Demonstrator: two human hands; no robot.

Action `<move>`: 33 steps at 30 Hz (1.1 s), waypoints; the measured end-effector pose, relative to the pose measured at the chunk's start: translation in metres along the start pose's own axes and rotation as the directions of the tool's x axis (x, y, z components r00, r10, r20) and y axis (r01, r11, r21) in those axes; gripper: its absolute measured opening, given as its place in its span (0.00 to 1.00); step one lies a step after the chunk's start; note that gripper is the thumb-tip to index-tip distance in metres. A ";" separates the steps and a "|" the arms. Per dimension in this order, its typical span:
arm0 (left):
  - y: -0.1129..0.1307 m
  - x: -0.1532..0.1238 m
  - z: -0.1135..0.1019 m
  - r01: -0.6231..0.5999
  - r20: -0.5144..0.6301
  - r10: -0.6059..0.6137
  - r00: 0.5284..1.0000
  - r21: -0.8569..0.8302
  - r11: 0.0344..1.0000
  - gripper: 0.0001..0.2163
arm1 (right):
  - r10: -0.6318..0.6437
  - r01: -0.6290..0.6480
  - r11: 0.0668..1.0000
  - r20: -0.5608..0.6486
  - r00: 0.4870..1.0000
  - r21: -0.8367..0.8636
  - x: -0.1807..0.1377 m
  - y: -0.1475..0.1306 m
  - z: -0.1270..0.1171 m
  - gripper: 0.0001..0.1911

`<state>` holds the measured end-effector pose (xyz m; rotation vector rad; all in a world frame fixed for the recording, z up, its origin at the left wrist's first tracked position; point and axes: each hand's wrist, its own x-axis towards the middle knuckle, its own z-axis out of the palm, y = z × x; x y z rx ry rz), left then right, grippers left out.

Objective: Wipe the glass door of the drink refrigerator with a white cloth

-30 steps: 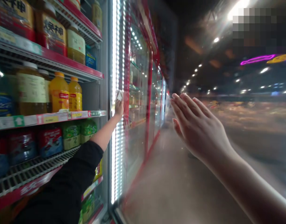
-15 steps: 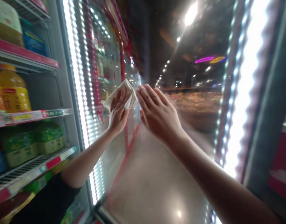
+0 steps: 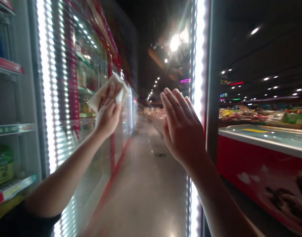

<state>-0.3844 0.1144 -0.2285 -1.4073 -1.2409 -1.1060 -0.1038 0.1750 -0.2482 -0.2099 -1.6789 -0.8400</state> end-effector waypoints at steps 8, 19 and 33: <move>0.111 -0.039 0.026 -0.446 0.136 0.458 0.879 -0.110 0.888 0.27 | 0.061 -0.060 0.998 -0.067 0.996 0.021 -0.011 0.006 -0.018 0.39; 0.129 0.028 0.039 -0.287 0.107 0.296 0.949 -0.099 0.953 0.31 | 0.240 -0.214 0.962 -0.150 0.959 0.170 -0.049 0.008 -0.032 0.35; 0.112 -0.144 0.049 -0.581 0.223 0.612 0.758 -0.195 0.790 0.23 | 0.215 -0.211 0.975 -0.046 0.976 0.073 -0.089 -0.008 -0.021 0.36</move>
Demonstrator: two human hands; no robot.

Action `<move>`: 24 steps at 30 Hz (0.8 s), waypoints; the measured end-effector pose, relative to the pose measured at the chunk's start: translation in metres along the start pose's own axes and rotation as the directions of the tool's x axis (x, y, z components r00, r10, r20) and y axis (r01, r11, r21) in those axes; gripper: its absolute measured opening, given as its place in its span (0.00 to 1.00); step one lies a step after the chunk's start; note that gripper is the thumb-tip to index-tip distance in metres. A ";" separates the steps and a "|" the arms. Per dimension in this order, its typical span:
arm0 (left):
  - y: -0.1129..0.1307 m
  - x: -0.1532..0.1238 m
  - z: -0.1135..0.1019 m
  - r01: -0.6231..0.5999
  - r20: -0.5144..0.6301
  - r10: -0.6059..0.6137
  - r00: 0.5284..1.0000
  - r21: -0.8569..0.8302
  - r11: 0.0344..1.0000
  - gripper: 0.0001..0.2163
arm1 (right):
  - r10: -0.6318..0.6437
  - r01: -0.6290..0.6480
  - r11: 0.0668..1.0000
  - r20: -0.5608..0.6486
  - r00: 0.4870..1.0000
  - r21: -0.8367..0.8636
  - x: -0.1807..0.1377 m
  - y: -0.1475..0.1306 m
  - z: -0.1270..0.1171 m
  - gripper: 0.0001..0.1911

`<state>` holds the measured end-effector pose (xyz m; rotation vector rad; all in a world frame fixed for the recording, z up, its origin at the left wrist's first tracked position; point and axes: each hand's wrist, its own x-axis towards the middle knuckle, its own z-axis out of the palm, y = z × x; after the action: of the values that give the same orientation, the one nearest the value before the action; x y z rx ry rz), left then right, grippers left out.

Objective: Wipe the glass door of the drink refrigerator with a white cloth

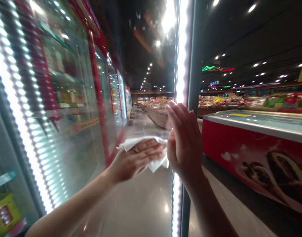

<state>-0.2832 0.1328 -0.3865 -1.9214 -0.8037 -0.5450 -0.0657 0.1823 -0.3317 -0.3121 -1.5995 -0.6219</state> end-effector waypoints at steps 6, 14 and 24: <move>-0.088 0.063 -0.049 0.555 -0.214 -0.536 0.816 0.035 0.831 0.28 | 0.020 -0.020 0.999 -0.002 1.000 0.029 -0.002 0.005 0.004 0.36; -0.005 0.025 0.006 0.267 -0.115 -0.263 0.958 0.022 0.963 0.28 | -0.006 0.006 1.000 0.001 1.000 0.015 -0.004 0.008 0.010 0.36; 0.026 -0.081 0.035 -0.153 0.110 0.145 0.983 0.070 0.986 0.24 | -0.056 0.049 0.991 0.057 0.997 0.123 -0.007 -0.009 0.024 0.36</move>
<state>-0.3184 0.1305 -0.4716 -1.9313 -0.7287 -0.3198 -0.0898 0.1895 -0.3413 -0.2002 -1.7008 -0.5566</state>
